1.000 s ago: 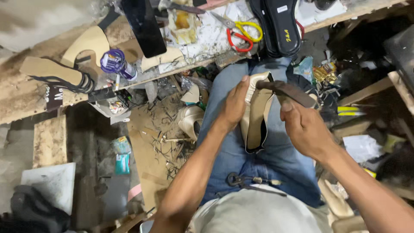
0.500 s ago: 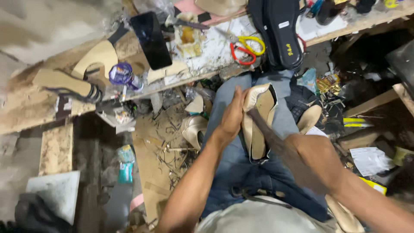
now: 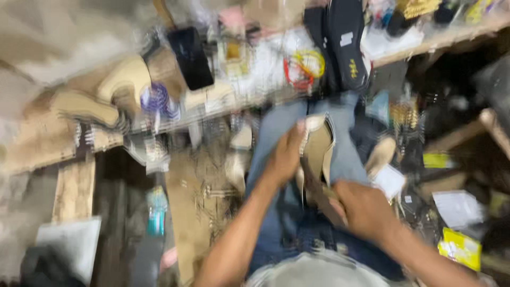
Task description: The person sits on the floor and uses a hammer and a metal punch to tap along the edges of a beige high-heeled shoe. They repeatedly reposition the shoe, tap different sections, and inspect the seam between the upper and sole.
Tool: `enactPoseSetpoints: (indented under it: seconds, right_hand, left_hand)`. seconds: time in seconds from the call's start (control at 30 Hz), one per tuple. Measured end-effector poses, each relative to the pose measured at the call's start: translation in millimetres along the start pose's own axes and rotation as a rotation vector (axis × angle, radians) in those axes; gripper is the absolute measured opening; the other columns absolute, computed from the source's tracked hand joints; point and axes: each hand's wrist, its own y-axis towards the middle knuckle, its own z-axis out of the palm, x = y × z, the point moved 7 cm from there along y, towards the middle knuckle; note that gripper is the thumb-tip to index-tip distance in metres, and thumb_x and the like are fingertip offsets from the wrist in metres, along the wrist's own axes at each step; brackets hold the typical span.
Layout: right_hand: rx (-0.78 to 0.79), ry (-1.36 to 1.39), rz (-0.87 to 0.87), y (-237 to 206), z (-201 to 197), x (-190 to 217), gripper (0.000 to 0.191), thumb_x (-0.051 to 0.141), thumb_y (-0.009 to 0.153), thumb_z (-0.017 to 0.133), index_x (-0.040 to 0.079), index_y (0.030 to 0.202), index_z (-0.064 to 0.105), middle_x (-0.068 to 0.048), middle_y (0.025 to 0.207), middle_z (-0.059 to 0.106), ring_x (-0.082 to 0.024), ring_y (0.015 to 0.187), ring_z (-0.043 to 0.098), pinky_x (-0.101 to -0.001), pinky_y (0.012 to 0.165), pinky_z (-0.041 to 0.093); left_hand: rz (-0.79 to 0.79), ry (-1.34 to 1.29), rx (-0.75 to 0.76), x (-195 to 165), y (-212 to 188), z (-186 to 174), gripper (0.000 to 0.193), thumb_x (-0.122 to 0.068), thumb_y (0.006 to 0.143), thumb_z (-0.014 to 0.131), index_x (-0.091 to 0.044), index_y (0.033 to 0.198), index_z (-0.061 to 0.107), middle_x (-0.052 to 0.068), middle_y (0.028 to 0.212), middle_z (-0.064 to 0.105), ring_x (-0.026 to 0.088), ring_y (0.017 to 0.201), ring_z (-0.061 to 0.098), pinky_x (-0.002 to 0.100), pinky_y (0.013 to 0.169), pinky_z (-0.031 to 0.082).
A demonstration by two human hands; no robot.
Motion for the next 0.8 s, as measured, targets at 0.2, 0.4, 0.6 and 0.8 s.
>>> enactPoseSetpoints:
  seconds: [0.2, 0.4, 0.6, 0.8]
  right_hand:
    - [-0.302, 0.384, -0.013, -15, 5, 14, 0.025, 0.032, 0.098, 0.057, 0.011, 0.104, 0.067, -0.005, 0.077, 0.064, -0.022, 0.063, 0.064, -0.0351, 0.056, 0.048]
    - [0.005, 0.712, 0.379, -1, -7, 2, 0.041, 0.032, 0.11, 0.04, 0.005, 0.11, 0.071, -0.011, 0.072, 0.057, -0.02, 0.065, 0.051, -0.0352, 0.058, 0.045]
    - [-0.054, 0.83, 0.256, 53, -12, 29, 0.034, 0.03, 0.103, 0.041, 0.005, 0.089, 0.06, -0.007, 0.069, 0.059, -0.02, 0.062, 0.054, -0.0339, 0.054, 0.042]
    - [-0.119, 0.785, 0.14, 60, -13, 62, 0.046, 0.04, 0.107, 0.039, 0.003, 0.091, 0.06, -0.006, 0.061, 0.053, -0.021, 0.046, 0.049, -0.032, 0.044, 0.039]
  left_hand:
    - [0.353, 0.034, -0.258, -101, -35, -36, 0.053, -0.045, 0.113, 0.047, 0.0, 0.134, 0.063, 0.016, 0.123, 0.065, 0.02, 0.115, 0.058, 0.033, 0.104, 0.048]
    - [0.555, 0.233, -0.452, -151, -62, -86, 0.06, -0.049, 0.117, 0.032, -0.001, 0.148, 0.049, 0.015, 0.146, 0.057, 0.022, 0.132, 0.054, 0.034, 0.116, 0.04]
    - [0.442, -0.053, -0.379, -112, -55, -89, 0.074, -0.056, 0.113, 0.014, -0.002, 0.152, 0.047, 0.017, 0.15, 0.055, 0.027, 0.14, 0.053, 0.038, 0.123, 0.037]
    - [0.506, 0.08, -0.353, -120, -60, -84, 0.077, -0.056, 0.114, 0.009, -0.001, 0.154, 0.045, 0.019, 0.155, 0.051, 0.031, 0.148, 0.046, 0.04, 0.127, 0.031]
